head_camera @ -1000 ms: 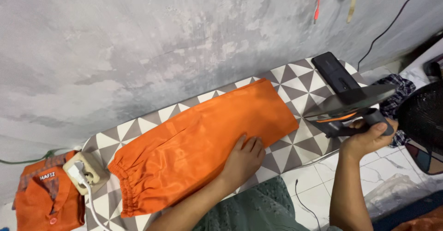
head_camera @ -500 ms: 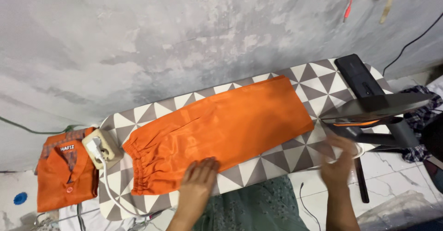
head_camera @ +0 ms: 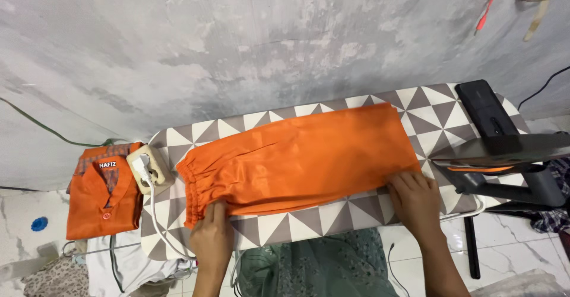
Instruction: The person irons an orange pair of shorts on a patterned ironing board. They repeatedly smooth the fabric with their hands and use a steam iron to press the garment, flipping it over to treat both sides and focusing on the waistband and leg sections.
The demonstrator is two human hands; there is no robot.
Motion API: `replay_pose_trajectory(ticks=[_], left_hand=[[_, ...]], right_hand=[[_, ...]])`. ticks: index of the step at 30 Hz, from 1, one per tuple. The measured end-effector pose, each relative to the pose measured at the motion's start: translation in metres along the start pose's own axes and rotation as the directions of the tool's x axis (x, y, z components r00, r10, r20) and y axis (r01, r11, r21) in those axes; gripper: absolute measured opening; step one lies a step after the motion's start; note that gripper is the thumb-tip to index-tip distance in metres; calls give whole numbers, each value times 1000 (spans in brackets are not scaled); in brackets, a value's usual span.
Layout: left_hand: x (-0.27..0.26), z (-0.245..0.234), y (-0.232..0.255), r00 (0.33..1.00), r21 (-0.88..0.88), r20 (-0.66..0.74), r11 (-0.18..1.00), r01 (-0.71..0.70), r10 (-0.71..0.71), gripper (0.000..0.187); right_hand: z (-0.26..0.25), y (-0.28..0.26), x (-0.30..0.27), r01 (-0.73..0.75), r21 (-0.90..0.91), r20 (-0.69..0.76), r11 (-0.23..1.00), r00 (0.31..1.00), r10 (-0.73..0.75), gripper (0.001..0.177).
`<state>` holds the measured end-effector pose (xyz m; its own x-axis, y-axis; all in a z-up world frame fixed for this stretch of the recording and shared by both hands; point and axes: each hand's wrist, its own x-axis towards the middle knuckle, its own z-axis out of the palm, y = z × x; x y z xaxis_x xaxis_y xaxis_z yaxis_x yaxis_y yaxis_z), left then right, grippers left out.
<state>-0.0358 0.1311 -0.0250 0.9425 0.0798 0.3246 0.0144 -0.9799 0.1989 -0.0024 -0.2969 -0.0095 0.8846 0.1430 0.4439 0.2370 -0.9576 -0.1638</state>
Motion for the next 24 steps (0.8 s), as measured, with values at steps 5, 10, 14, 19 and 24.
replay_pose_trajectory(ticks=[5, 10, 14, 19, 24], left_hand=[[33, 4, 4, 991, -25, -132, 999, -30, 26, 34], [59, -2, 7, 993, -111, -116, 993, -34, 21, 43], [60, -1, -5, 995, -359, -72, 932, 45, -76, 31], [55, 7, -25, 975, -670, 89, 712, 209, -202, 20], [55, 10, -14, 974, -665, 32, 722, 190, -226, 18]], right_hand=[[-32, -13, -37, -51, -22, 209, 998, 976, 54, 12], [-45, -23, -58, -172, 143, 326, 975, 938, 117, 14], [-44, -15, -56, -453, 185, 427, 872, 836, 344, 20], [-32, 4, -62, -604, 329, 248, 726, 797, 551, 14], [-28, 0, -48, -530, 322, 262, 785, 846, 464, 16]])
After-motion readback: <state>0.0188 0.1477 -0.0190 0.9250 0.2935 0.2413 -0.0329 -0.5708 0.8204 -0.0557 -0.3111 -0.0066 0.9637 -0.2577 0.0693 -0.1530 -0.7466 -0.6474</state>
